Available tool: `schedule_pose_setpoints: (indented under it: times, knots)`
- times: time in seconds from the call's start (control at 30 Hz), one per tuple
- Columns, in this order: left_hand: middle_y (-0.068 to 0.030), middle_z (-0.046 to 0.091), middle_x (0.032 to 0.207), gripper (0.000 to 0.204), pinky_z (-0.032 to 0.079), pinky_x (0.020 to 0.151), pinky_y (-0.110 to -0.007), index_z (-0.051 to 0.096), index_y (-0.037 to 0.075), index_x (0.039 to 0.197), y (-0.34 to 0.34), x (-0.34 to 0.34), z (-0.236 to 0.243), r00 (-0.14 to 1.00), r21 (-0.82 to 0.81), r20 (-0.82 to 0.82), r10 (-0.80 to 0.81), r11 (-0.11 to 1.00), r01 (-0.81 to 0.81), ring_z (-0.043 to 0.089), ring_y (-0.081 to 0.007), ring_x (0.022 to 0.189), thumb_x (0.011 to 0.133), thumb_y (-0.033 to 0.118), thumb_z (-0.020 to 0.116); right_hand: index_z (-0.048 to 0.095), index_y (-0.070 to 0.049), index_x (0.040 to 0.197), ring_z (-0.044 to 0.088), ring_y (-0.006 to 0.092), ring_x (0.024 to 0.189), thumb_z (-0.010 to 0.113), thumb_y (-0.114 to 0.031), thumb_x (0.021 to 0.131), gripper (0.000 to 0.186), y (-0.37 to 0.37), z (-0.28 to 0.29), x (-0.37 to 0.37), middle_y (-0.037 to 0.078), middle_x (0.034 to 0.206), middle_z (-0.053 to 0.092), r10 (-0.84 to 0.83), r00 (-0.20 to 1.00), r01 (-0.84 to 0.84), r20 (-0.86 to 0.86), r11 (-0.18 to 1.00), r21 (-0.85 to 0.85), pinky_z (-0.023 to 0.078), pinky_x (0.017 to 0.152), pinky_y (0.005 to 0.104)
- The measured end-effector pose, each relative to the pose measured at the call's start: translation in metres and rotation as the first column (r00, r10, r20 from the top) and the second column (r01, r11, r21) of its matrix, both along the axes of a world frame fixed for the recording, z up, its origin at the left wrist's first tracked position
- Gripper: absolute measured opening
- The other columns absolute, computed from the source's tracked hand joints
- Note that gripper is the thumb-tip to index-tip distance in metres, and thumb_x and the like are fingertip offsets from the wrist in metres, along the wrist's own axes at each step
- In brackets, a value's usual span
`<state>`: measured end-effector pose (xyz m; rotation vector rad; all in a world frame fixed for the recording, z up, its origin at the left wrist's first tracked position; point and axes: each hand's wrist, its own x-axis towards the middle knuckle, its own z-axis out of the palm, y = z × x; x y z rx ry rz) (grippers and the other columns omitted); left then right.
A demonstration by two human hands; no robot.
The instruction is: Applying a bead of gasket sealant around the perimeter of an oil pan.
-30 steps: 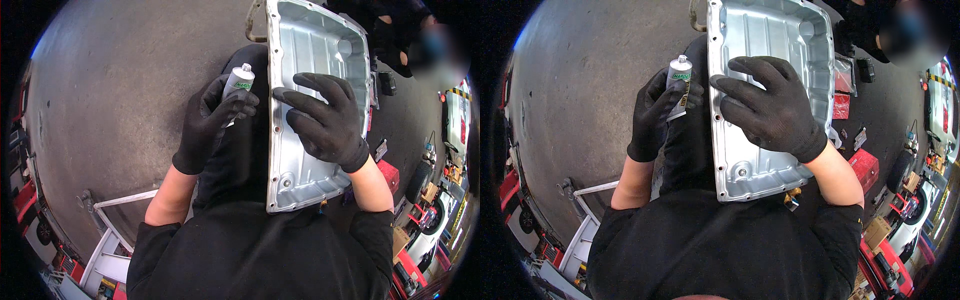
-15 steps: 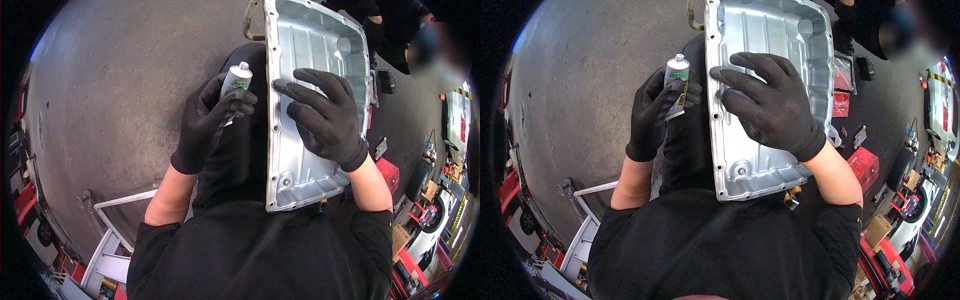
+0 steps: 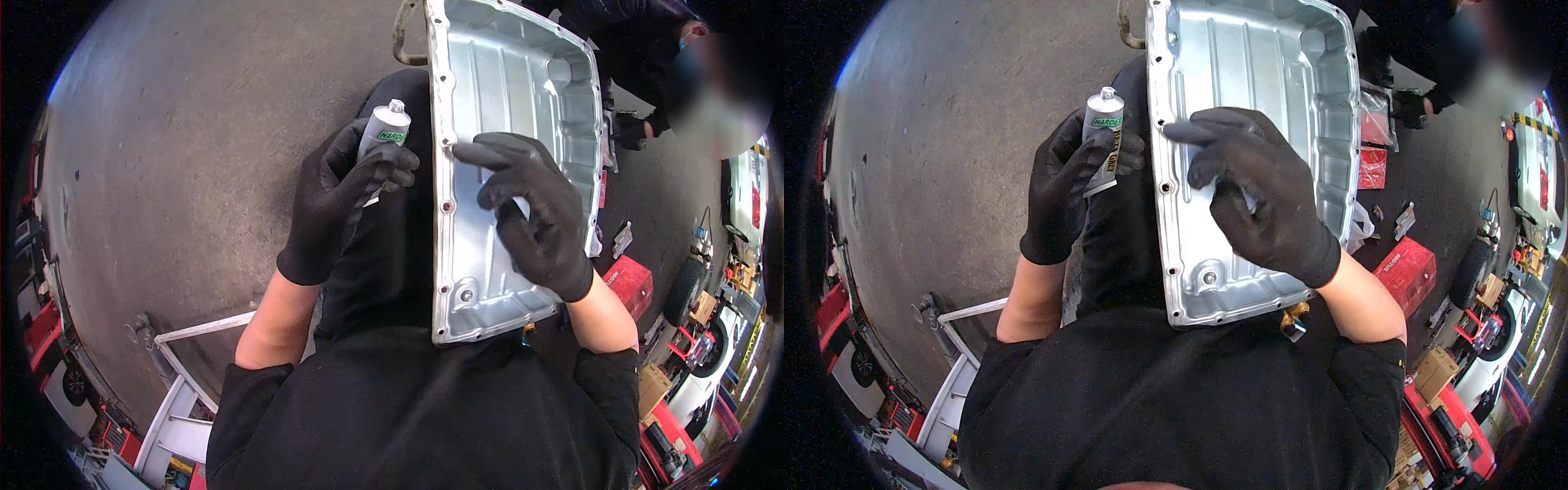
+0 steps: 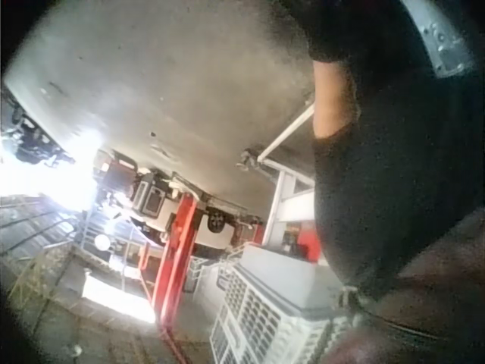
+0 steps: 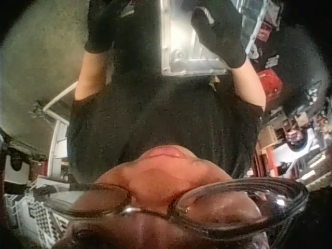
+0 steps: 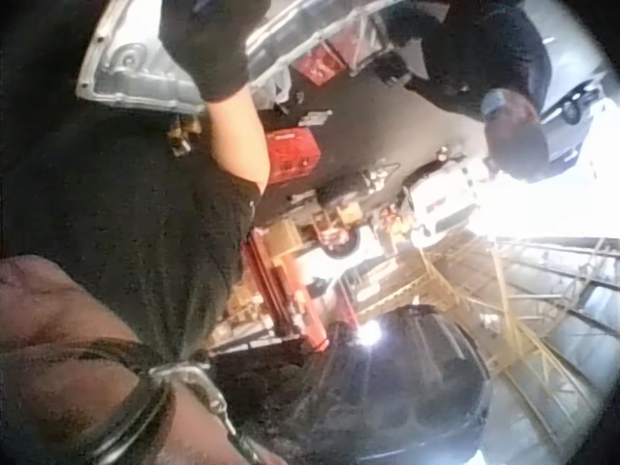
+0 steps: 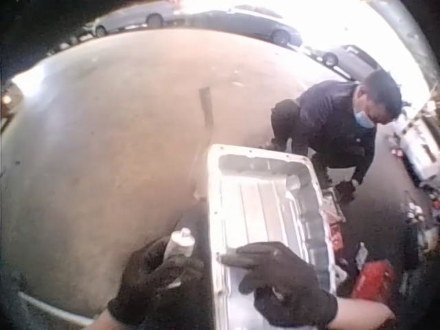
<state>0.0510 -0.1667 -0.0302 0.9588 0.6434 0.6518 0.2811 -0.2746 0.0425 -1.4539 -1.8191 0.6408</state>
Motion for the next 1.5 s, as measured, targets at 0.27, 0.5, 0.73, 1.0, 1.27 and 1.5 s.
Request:
schedule_pose_setpoints:
  times: [0.27, 0.5, 0.73, 1.0, 1.27, 1.5]
  knots:
    - [-0.0175, 0.074, 0.113, 0.040, 0.058, 0.088, -0.032, 0.058, -0.007, 0.135, 0.001, 0.000, 0.003, 1.000, -0.007, 0.012, -0.007, 1.000, 0.007, 0.073, -0.0194, 0.095, 0.102, 0.015, 0.063, 0.063, -0.004, 0.104, 0.057, 0.0364, 0.133, 0.047, 0.005, 0.069, 0.039, 0.001, -0.015, 0.003, 0.021, 0.139, 0.068, -0.015, 0.959, -0.001, -0.284, 0.998, -0.055, 0.043, 0.113, 0.0464]
    - [-0.0169, 0.075, 0.112, 0.039, 0.058, 0.090, -0.032, 0.058, -0.007, 0.135, 0.000, -0.001, 0.007, 1.000, -0.013, 0.012, 0.004, 1.000, -0.004, 0.074, -0.0201, 0.096, 0.102, 0.014, 0.063, 0.069, -0.012, 0.107, 0.050, 0.0342, 0.143, 0.068, -0.004, 0.080, 0.028, -0.013, -0.008, -0.011, 0.003, 0.152, 0.060, 0.023, 0.917, -0.039, 0.399, 0.999, 0.032, 0.041, 0.113, 0.0491]
    - [-0.0120, 0.077, 0.108, 0.035, 0.058, 0.089, -0.032, 0.065, -0.003, 0.129, -0.004, 0.001, 0.012, 0.991, 0.278, -0.133, 0.034, 0.961, 0.004, 0.074, -0.0183, 0.098, 0.099, 0.014, 0.069, 0.066, -0.010, 0.095, 0.056, 0.0369, 0.136, 0.064, -0.002, 0.076, 0.021, -0.013, 0.003, -0.001, 0.007, 0.143, 0.066, 0.084, 0.940, -0.111, 0.331, 0.992, 0.065, 0.044, 0.110, 0.0499]
    - [-0.0159, 0.078, 0.105, 0.030, 0.059, 0.083, -0.036, 0.072, 0.002, 0.121, -0.010, 0.001, 0.021, 0.939, 0.661, -0.292, 0.179, 0.748, 0.063, 0.076, -0.0235, 0.095, 0.093, 0.013, 0.076, 0.061, -0.002, 0.108, 0.065, 0.0231, 0.113, 0.050, -0.003, 0.075, 0.034, 0.004, 0.007, -0.003, 0.018, 0.132, 0.069, -0.084, 0.870, 0.029, -0.486, 0.992, -0.120, 0.048, 0.102, 0.0371]
    - [-0.0171, 0.078, 0.101, 0.032, 0.059, 0.081, -0.038, 0.072, 0.002, 0.119, -0.014, 0.001, 0.028, 0.921, 0.728, -0.332, 0.205, 0.677, 0.112, 0.078, -0.0276, 0.093, 0.091, 0.013, 0.078, 0.054, -0.004, 0.111, 0.054, 0.0296, 0.138, 0.051, 0.004, 0.067, 0.044, 0.002, 0.013, -0.004, 0.029, 0.145, 0.058, -0.076, 0.803, -0.090, -0.591, 0.965, -0.246, 0.034, 0.120, 0.0440]
    - [-0.0170, 0.078, 0.102, 0.032, 0.059, 0.083, -0.037, 0.073, 0.002, 0.119, -0.015, 0.002, 0.035, 0.912, 0.726, -0.338, 0.234, 0.681, 0.094, 0.078, -0.0286, 0.094, 0.090, 0.015, 0.079, 0.056, -0.004, 0.110, 0.054, 0.0321, 0.139, 0.049, 0.006, 0.070, 0.041, 0.001, 0.014, -0.004, 0.026, 0.140, 0.064, 0.041, 0.917, -0.084, -0.396, 0.992, -0.090, 0.035, 0.120, 0.0445]
